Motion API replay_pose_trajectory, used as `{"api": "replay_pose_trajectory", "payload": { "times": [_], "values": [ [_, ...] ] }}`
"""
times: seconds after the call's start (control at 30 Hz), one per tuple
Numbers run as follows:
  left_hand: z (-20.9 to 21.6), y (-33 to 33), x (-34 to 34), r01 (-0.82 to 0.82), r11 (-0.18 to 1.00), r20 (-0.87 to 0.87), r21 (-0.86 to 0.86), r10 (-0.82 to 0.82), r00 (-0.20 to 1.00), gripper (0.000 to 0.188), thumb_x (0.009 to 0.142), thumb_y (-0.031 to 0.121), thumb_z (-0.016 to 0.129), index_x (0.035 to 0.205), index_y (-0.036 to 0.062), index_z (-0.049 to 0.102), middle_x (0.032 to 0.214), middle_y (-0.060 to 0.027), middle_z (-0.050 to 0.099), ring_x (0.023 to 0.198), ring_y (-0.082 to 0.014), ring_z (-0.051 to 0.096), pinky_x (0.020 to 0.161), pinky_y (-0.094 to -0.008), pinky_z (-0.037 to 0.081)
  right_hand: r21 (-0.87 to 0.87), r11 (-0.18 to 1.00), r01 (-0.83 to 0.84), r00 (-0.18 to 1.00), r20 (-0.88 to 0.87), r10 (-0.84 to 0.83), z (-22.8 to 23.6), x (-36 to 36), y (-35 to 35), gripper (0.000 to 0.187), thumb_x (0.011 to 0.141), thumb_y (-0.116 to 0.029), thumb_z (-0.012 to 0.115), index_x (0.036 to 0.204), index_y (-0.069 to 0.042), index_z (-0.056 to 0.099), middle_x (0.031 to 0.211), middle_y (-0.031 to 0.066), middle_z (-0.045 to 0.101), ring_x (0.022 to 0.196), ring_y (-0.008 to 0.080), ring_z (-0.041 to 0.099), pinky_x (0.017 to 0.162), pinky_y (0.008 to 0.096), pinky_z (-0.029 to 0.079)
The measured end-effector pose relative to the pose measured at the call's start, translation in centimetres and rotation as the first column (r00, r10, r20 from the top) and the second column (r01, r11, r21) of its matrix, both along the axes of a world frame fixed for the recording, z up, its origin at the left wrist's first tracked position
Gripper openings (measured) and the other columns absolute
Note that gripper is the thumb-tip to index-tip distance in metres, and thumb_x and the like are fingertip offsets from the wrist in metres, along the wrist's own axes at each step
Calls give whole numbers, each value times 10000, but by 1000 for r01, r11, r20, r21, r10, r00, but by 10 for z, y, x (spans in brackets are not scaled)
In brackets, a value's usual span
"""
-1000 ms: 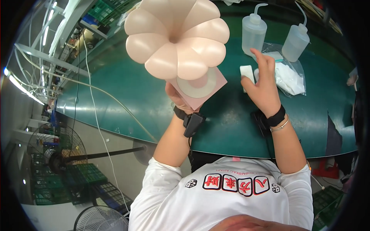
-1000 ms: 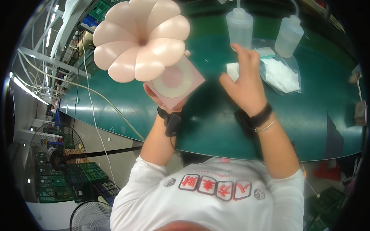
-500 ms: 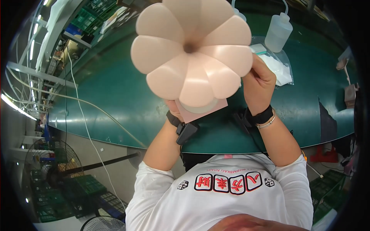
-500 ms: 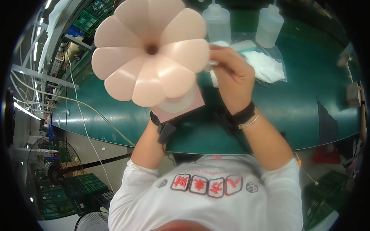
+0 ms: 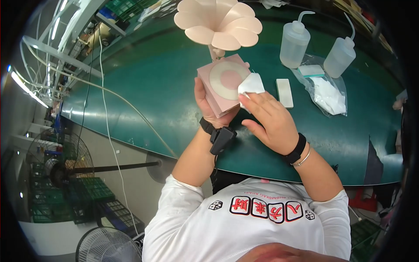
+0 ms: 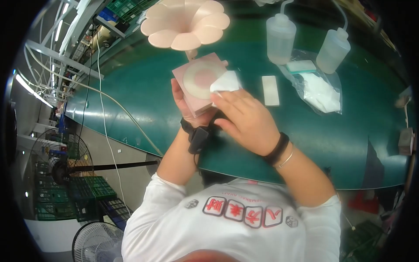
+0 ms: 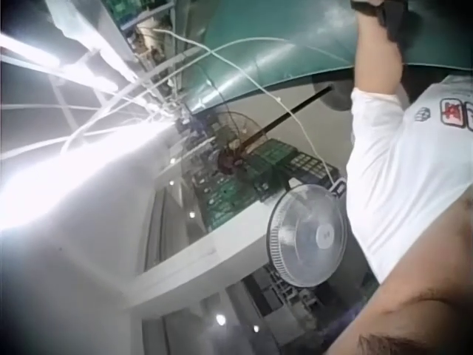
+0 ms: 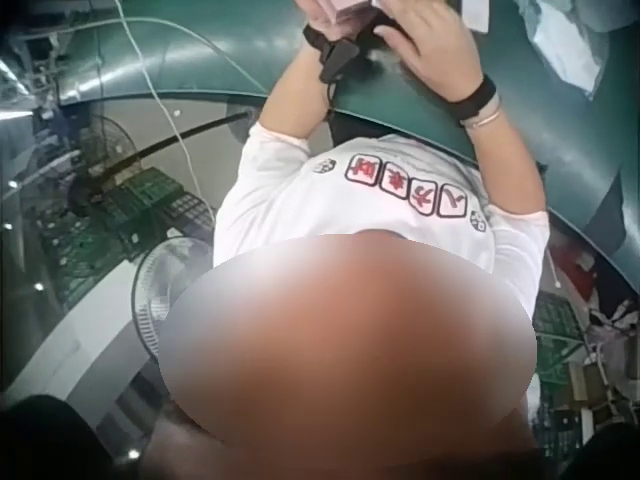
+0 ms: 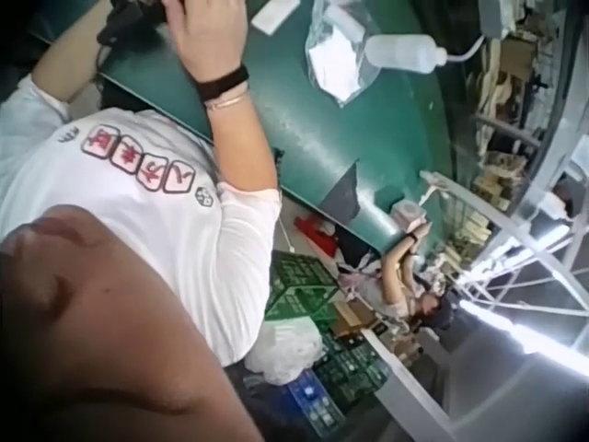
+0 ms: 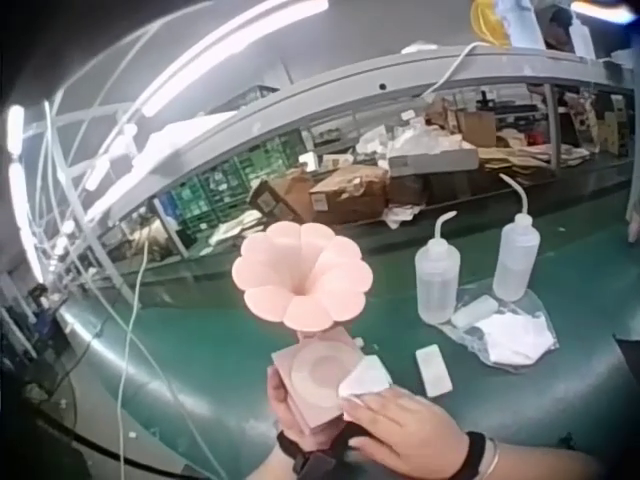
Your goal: The person cleans a gramophone-shaped speaker by blowing air on it with a nozzle and wiping the base and horn with a cloth. They repeat these actions on a second speaker before applying liquid from a bottle to a fresh cloth.
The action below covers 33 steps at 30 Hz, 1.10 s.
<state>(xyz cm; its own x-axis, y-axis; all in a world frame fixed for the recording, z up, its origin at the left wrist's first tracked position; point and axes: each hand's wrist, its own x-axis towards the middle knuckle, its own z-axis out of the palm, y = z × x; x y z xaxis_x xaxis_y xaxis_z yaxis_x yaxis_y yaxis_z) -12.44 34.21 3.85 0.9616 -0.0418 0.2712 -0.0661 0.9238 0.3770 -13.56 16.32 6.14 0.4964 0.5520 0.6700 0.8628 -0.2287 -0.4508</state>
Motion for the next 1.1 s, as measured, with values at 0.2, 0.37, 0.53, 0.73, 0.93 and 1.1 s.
{"api": "replay_pose_trajectory", "payload": {
  "times": [0.2, 0.37, 0.53, 0.73, 0.93, 1.1],
  "values": [
    [4, -6, 2, 19, 998, -37, -66, -21, 999, 846, 885, 649, 562, 1461, 55, 382, 1425, -233, 472, 1316, -402, 467, 1088, -584, 399, 71, 960, -272, 958, 119, 262, -13, -1, 2, 295, 755, -45, 705, 1048, -32, 682, 1062, 134, 673, 924, 325, 665, 773, 387, 538],
    [5, 3, 0, -30, 998, -54, -47, 28, 998, 774, 916, 598, 559, 1433, 37, 426, 1422, -233, 467, 1323, -403, 450, 1106, -594, 379, 99, 972, -214, 973, 112, 203, -12, 5, -4, 215, 730, 8, 666, 942, -29, 672, 954, 115, 672, 812, 298, 665, 676, 365, 523],
    [8, 8, 9, 188, 913, -9, -362, -205, 979, 661, 945, 512, 564, 1398, 36, 485, 1408, -216, 478, 1318, -402, 440, 1133, -585, 351, 225, 974, -25, 998, -57, 38, -19, 17, -9, 149, 743, 28, 617, 886, -11, 623, 865, 106, 626, 683, 275, 598, 618, 347, 480],
    [7, 11, 7, 375, 828, 106, -417, -365, 925, 611, 949, 447, 578, 1404, 48, 491, 1414, -178, 478, 1341, -369, 411, 1150, -535, 349, 264, 964, 27, 972, -233, 37, -16, 15, -9, 59, 823, -23, 654, 810, -10, 598, 741, 91, 569, 605, 238, 524, 562, 328, 420],
    [5, 10, 8, 497, 735, 187, -461, -467, 864, 579, 958, 406, 573, 1420, 68, 481, 1434, -148, 454, 1366, -330, 388, 1143, -504, 366, 163, 982, 90, 949, -313, -35, -21, 16, -9, 207, 880, -125, 710, 753, -8, 597, 653, 80, 535, 581, 208, 508, 530, 321, 387],
    [3, 9, 6, 445, 795, 143, -413, -426, 893, 599, 963, 397, 567, 1458, 91, 427, 1422, -126, 452, 1368, -299, 394, 1127, -484, 381, 178, 982, 68, 955, -296, -13, -21, 17, -8, 195, 875, -119, 712, 761, -6, 603, 655, 78, 534, 567, 211, 498, 528, 321, 387]
  ]
}}
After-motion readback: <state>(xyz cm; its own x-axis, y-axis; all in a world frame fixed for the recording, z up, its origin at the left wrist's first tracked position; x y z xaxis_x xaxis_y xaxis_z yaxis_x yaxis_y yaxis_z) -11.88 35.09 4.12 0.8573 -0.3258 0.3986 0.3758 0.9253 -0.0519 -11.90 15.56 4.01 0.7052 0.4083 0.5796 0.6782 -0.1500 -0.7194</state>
